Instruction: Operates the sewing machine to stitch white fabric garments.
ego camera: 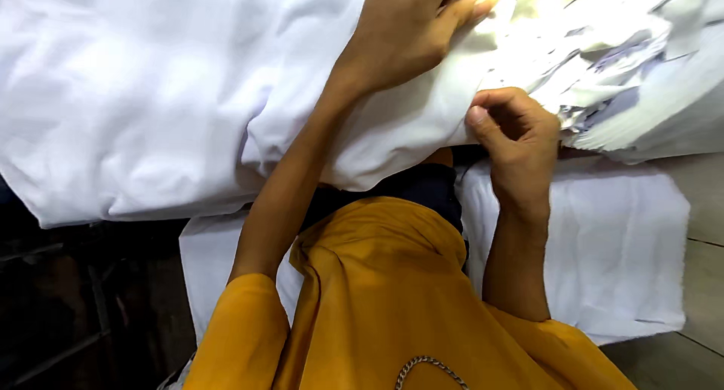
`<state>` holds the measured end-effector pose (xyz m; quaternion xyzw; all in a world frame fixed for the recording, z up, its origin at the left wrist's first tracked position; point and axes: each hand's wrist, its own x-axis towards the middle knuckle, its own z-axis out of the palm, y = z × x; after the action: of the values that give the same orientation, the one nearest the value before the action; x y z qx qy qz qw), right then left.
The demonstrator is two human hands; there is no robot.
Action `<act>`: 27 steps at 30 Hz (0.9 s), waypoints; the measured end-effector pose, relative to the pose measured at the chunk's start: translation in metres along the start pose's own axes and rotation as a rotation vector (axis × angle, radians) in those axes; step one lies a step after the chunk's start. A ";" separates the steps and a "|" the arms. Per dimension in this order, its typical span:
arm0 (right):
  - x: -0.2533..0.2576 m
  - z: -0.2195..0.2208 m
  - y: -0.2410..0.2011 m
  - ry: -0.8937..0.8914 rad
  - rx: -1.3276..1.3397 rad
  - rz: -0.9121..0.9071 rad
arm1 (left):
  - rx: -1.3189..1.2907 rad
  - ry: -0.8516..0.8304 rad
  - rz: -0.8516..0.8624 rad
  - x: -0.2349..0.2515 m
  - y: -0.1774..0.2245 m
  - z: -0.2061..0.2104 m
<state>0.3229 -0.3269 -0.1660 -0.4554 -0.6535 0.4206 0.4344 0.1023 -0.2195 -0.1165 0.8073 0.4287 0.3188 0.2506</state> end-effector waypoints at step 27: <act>-0.027 0.025 0.023 0.001 0.335 -0.027 | 0.200 0.131 -0.047 -0.002 0.028 0.003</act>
<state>0.3098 -0.3516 -0.1992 -0.3679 -0.5800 0.5178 0.5100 0.1187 -0.2359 -0.1006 0.7953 0.4926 0.3208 0.1478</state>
